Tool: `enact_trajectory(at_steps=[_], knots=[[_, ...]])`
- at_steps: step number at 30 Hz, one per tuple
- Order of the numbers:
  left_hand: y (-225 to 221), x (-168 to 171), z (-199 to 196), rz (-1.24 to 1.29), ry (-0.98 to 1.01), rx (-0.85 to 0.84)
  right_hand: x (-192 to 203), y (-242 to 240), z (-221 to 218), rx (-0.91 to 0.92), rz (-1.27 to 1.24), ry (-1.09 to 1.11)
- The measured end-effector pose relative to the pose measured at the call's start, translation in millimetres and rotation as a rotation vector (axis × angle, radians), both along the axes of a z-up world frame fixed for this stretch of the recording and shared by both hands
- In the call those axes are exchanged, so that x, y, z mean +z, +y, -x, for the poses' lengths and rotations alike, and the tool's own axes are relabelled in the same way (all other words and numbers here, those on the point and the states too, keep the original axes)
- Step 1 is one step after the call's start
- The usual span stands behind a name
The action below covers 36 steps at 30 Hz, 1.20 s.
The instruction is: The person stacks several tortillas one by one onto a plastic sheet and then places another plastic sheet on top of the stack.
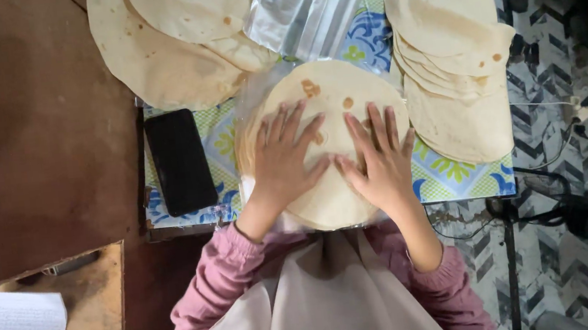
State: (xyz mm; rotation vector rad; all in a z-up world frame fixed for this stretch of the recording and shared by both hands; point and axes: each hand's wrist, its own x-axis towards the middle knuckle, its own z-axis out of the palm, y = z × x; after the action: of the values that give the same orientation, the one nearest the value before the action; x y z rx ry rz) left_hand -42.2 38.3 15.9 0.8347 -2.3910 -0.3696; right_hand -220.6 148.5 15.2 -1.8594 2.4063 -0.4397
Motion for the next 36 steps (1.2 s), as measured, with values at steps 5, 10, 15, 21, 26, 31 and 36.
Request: enact_trajectory(at_steps=[5,10,15,21,26,31,36], knots=[[-85.1,-7.7,27.2,-0.159,-0.121,0.013,-9.4,-0.2,4.4,0.017,0.044,-0.024],[-211.8,-100.4,67.9,0.247,0.074,0.053,-18.2,-0.9,5.6,0.032,0.105,-0.011],[-263.1,-161.4,108.6,0.107,-0.592,0.109,-14.0,-2.0,1.6,-0.006,0.089,-0.073],[-251.3,-98.5,97.3,0.323,-0.231,-0.071,-8.8,-1.4,1.0,0.012,0.085,-0.093],[-237.9,-51.1,115.6,0.535,0.010,-0.086,0.8,-23.7,35.8,0.000,0.021,-0.026],[-192.5,-10.8,149.7,0.494,0.087,-0.180,28.1,-100.8,77.7,-0.061,0.609,-0.176],[-147.9,27.0,160.3,0.443,0.167,-0.209,-18.5,-178.6,124.1,-0.097,0.485,-0.492]])
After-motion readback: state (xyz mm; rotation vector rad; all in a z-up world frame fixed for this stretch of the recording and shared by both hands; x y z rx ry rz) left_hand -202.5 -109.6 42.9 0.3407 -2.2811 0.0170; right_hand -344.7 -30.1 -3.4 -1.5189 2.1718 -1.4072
